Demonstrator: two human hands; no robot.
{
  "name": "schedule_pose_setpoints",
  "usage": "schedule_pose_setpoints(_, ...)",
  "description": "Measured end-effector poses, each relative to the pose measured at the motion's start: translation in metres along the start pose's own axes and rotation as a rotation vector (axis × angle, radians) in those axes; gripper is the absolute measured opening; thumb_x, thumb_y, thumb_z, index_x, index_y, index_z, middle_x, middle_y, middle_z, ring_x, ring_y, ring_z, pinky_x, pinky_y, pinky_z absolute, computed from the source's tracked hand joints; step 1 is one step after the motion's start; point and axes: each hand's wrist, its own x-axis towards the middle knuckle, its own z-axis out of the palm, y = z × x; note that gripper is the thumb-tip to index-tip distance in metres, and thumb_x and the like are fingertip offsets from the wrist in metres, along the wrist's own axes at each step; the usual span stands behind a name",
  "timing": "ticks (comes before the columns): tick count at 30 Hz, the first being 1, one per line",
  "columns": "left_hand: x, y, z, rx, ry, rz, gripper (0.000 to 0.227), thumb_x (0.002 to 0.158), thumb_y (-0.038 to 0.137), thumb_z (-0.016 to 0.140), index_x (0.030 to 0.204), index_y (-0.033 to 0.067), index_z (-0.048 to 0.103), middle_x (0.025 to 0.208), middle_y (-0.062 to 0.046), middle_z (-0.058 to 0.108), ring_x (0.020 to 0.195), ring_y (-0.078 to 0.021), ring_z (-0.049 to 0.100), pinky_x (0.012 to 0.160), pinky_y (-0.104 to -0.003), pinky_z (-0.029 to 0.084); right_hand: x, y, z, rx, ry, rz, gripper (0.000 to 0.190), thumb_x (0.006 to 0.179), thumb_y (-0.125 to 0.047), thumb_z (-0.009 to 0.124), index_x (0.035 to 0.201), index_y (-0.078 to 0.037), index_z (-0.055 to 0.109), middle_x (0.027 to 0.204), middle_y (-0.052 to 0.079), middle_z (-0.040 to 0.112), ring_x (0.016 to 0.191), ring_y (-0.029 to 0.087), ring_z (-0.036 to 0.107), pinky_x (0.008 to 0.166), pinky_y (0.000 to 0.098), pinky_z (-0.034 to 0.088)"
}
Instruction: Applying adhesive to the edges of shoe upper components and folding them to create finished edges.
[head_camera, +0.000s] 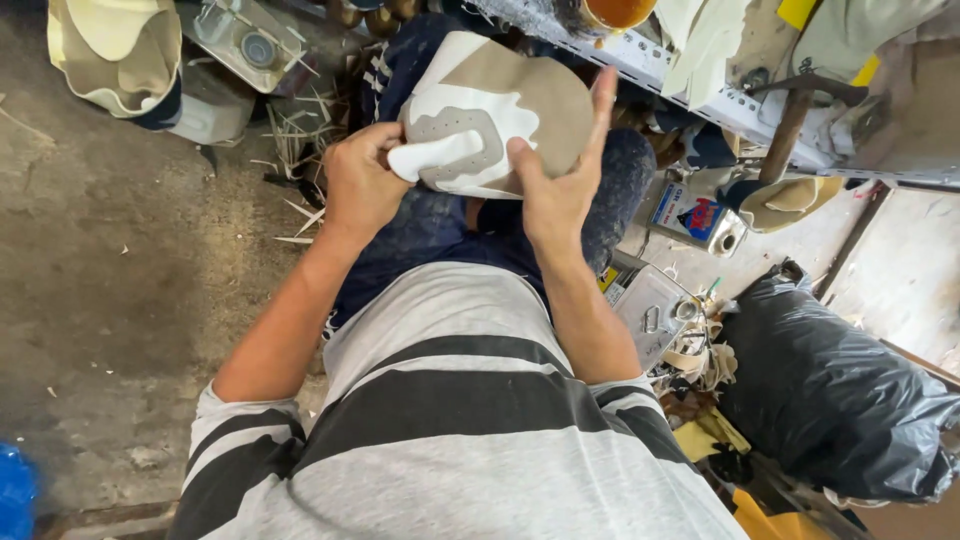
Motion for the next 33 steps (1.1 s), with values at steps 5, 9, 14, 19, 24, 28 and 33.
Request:
schedule_pose_setpoints(5,0.006,-0.010,0.007,-0.147,0.031,-0.212,0.026,0.079,-0.008,0.077,0.099,0.0072,0.081,0.072,-0.010,0.073,0.070,-0.0240,0.076,0.056,-0.030,0.059,-0.026,0.011,0.014,-0.401,0.025,-0.931,0.095,0.079,0.006,0.081,0.151,0.023,0.022,0.097,0.015,0.082,0.070,0.030,0.077,0.066,0.0337,0.062)
schedule_pose_setpoints(9,0.011,-0.017,0.013,-0.370,-0.174,-0.062,0.008,0.091,0.006,0.081,0.086,0.0092,0.075,0.079,-0.006,0.069,0.081,-0.0136,0.056,0.076,-0.034,0.050,-0.048,-0.045,0.033,-0.444,-0.775,-0.487,0.076,0.094,-0.036,0.073,0.157,-0.014,0.036,0.146,0.004,0.060,0.134,0.025,0.062,0.113,0.0387,0.053)
schedule_pose_setpoints(14,0.026,-0.010,-0.001,-0.385,-0.241,-0.120,0.009,0.089,0.006,0.080,0.095,0.0085,0.072,0.087,-0.007,0.068,0.089,-0.0161,0.056,0.081,-0.036,0.050,-0.007,-0.057,0.009,-0.097,-1.173,-0.331,0.096,0.111,-0.058,0.048,0.167,-0.015,-0.018,0.172,0.008,0.040,0.163,0.030,0.046,0.141,0.0485,0.039)
schedule_pose_setpoints(19,0.015,-0.010,-0.032,-0.408,-0.305,-0.237,0.022,0.087,0.006,0.077,0.107,0.0073,0.068,0.099,-0.010,0.066,0.101,-0.0198,0.055,0.088,-0.039,0.052,0.087,-0.040,-0.069,-0.832,-0.170,-0.577,0.066,0.126,-0.021,0.065,0.168,-0.023,0.013,0.141,0.012,0.083,0.080,0.014,0.065,0.081,0.0320,0.053)
schedule_pose_setpoints(24,0.041,-0.008,-0.042,-0.424,-0.330,-0.313,0.033,0.085,0.005,0.075,0.116,0.0064,0.064,0.108,-0.012,0.064,0.110,-0.0226,0.056,0.094,-0.041,0.053,0.165,-0.006,-0.087,-1.433,-0.407,-0.569,0.088,0.106,-0.081,0.033,0.157,-0.016,0.062,0.158,0.025,0.020,0.143,0.052,0.015,0.111,0.0826,0.021)
schedule_pose_setpoints(28,0.044,0.000,-0.048,-0.425,-0.375,-0.414,0.044,0.084,0.005,0.073,0.126,0.0054,0.061,0.117,-0.014,0.062,0.119,-0.0254,0.056,0.100,-0.042,0.054,0.192,0.021,-0.081,-1.480,-0.527,-0.465,0.096,0.097,-0.088,0.035,0.162,-0.019,0.042,0.159,0.024,0.025,0.142,0.050,0.021,0.111,0.0751,0.023)
schedule_pose_setpoints(33,0.047,0.019,-0.057,-0.417,-0.425,-0.503,0.055,0.082,0.005,0.072,0.135,0.0043,0.057,0.126,-0.016,0.061,0.128,-0.0281,0.056,0.105,-0.044,0.055,0.182,0.003,-0.081,-1.317,-0.370,-0.598,0.089,0.102,-0.078,0.037,0.133,-0.005,0.076,0.147,0.027,0.043,0.134,0.046,0.033,0.101,0.0810,0.025)
